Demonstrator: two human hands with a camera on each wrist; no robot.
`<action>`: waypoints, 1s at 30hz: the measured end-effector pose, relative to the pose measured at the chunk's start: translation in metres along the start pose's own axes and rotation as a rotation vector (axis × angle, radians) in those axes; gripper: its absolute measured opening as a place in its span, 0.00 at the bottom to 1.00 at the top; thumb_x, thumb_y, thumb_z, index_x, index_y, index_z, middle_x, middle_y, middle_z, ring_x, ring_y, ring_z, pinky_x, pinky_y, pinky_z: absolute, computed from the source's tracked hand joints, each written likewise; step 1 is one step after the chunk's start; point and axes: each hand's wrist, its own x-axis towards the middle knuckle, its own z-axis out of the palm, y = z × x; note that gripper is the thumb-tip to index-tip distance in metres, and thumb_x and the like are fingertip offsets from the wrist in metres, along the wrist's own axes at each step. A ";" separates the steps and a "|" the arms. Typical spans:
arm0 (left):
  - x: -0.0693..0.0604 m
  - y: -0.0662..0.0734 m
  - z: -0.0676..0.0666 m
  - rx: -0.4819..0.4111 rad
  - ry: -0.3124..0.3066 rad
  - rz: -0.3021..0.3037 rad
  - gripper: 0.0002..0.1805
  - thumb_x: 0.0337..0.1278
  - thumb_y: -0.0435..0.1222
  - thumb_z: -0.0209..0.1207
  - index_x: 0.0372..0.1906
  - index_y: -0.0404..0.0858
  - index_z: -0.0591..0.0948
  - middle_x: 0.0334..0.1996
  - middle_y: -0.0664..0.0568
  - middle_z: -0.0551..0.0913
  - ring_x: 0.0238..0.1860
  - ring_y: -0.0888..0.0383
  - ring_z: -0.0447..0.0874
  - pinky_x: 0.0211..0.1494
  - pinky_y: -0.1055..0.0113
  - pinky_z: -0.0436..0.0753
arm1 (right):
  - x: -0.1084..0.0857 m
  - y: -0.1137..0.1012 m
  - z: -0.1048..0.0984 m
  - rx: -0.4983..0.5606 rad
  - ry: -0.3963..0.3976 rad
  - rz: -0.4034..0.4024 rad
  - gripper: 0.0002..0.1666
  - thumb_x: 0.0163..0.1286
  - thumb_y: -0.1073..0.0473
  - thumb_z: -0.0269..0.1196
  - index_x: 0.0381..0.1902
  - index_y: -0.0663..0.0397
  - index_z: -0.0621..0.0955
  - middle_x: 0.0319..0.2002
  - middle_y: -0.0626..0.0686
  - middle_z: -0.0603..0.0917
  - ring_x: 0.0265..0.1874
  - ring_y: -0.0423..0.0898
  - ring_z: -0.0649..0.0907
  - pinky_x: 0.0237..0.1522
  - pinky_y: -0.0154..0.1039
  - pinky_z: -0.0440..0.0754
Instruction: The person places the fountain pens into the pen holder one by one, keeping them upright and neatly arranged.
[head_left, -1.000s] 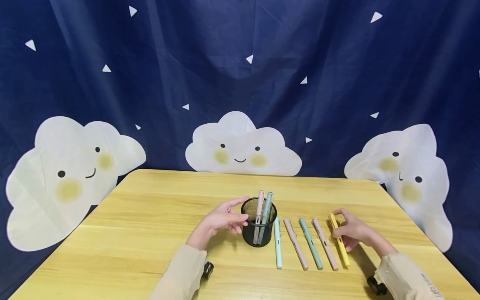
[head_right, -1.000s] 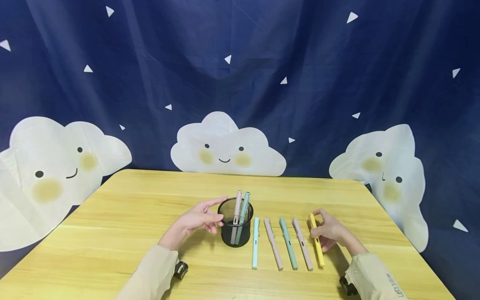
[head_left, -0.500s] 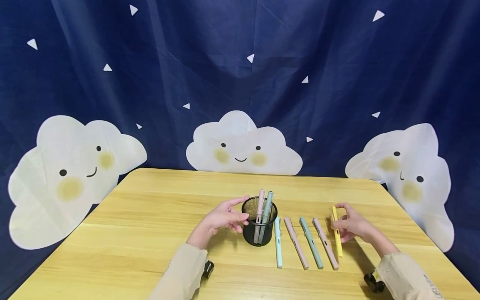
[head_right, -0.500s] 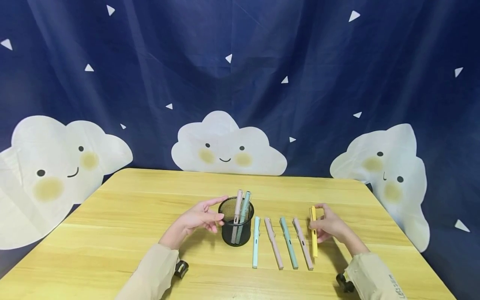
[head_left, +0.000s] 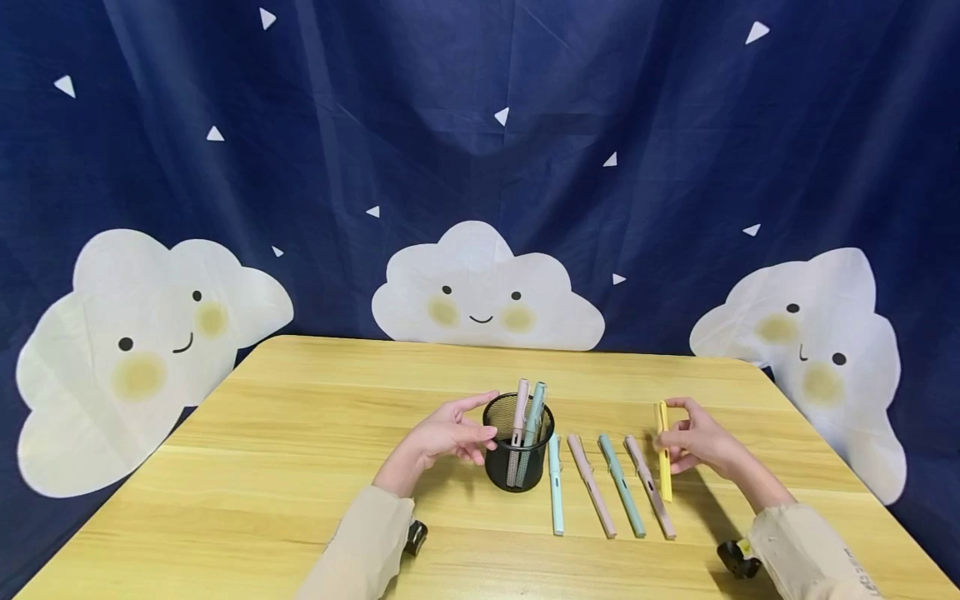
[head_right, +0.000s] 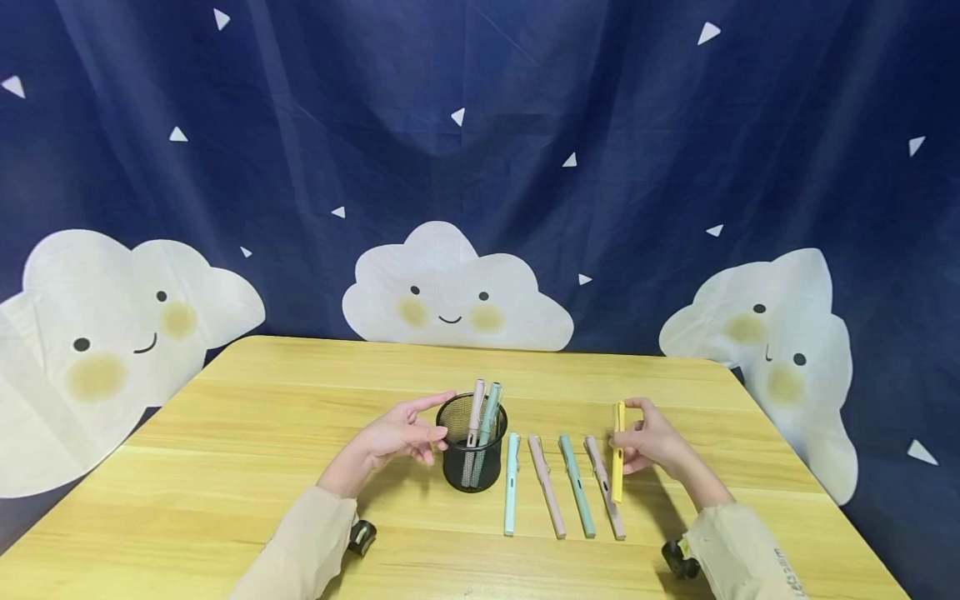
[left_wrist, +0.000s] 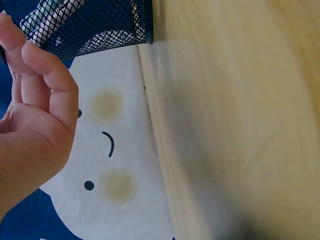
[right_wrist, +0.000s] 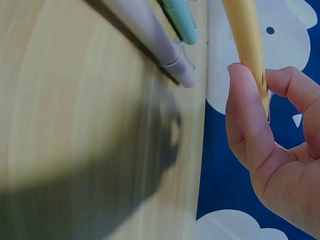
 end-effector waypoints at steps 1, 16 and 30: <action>0.000 0.000 0.000 0.000 0.000 0.001 0.39 0.52 0.31 0.58 0.68 0.41 0.54 0.24 0.48 0.82 0.16 0.61 0.78 0.21 0.72 0.75 | 0.000 -0.001 0.000 0.006 -0.001 -0.005 0.46 0.55 0.71 0.56 0.62 0.70 0.40 0.26 0.55 0.70 0.18 0.41 0.75 0.23 0.42 0.81; -0.001 0.001 0.000 0.019 0.002 0.005 0.39 0.52 0.32 0.59 0.68 0.41 0.54 0.26 0.45 0.82 0.17 0.60 0.78 0.22 0.72 0.75 | 0.004 -0.016 0.010 0.091 -0.029 -0.049 0.47 0.55 0.73 0.55 0.65 0.65 0.40 0.30 0.56 0.69 0.21 0.42 0.76 0.26 0.43 0.81; -0.001 0.001 0.000 0.020 -0.002 0.010 0.39 0.53 0.31 0.58 0.68 0.39 0.53 0.24 0.48 0.83 0.16 0.60 0.79 0.21 0.72 0.74 | 0.008 -0.033 0.026 0.176 0.019 -0.106 0.46 0.53 0.74 0.54 0.63 0.64 0.41 0.29 0.53 0.72 0.20 0.41 0.77 0.25 0.42 0.81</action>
